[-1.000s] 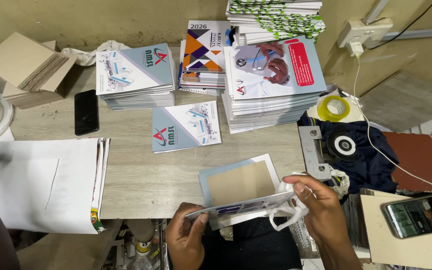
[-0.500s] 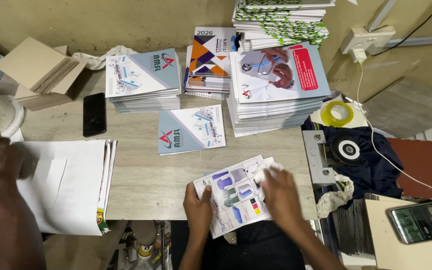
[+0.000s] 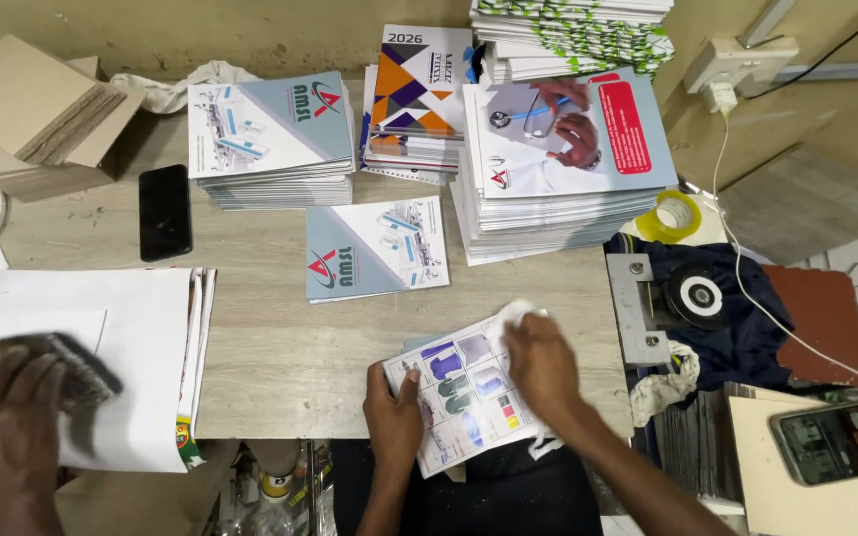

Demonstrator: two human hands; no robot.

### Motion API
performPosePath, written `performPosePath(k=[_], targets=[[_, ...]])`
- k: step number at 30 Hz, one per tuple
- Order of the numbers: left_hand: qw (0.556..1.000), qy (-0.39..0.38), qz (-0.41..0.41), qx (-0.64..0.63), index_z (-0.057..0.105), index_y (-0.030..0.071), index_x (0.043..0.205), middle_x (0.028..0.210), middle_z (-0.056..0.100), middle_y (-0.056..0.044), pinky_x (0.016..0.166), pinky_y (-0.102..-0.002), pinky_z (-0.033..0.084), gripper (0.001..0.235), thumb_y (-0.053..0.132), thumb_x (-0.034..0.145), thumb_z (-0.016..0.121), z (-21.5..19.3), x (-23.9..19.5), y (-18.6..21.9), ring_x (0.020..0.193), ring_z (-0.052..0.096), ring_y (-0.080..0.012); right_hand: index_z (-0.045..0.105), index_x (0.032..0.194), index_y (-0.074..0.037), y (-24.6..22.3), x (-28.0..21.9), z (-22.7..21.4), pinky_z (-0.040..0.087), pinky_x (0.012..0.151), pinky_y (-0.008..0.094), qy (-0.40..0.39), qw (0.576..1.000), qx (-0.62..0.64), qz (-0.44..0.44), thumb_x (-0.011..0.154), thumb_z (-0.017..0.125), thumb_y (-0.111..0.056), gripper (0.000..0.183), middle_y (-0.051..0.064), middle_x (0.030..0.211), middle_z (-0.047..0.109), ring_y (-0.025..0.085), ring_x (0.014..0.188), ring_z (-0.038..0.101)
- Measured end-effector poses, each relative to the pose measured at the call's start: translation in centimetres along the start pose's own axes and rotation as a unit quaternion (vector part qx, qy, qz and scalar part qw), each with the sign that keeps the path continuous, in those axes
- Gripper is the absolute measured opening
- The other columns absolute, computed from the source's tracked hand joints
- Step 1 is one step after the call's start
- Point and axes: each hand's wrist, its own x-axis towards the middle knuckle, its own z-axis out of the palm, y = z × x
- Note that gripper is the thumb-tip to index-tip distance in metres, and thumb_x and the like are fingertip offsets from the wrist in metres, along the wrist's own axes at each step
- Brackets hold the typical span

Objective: Assembling and folding printed sheets into booklets on a production table.

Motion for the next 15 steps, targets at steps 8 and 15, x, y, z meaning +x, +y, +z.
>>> performPosePath(k=[8,15], targets=[[0.999,0.015,0.039,-0.025,0.063,0.012,0.110,0.097,0.076,-0.003,0.070,-0.034,0.056,0.018,0.023,0.097,0.064,0.3,-0.3,-0.9,0.085,0.071,-0.0168,0.075,0.115,-0.006,3.4,1.9,0.8,0.052,0.049,0.030,0.015,0.996,0.088,0.027,0.096,0.069,-0.010,0.021,0.003,0.080,0.060,0.018,0.068,0.060],[0.995,0.040,0.066,-0.057,0.066,0.012,0.110,0.099,0.076,-0.002,0.079,-0.035,0.058,0.017,0.022,0.097,0.064,0.6,-0.1,-1.3,0.090,0.070,-0.0163,0.075,0.111,-0.006,5.1,-6.5,-2.1,0.054,0.046,0.022,0.017,1.000,0.019,0.000,0.092,0.070,-0.013,0.021,0.005,0.080,0.070,0.014,0.061,0.064]])
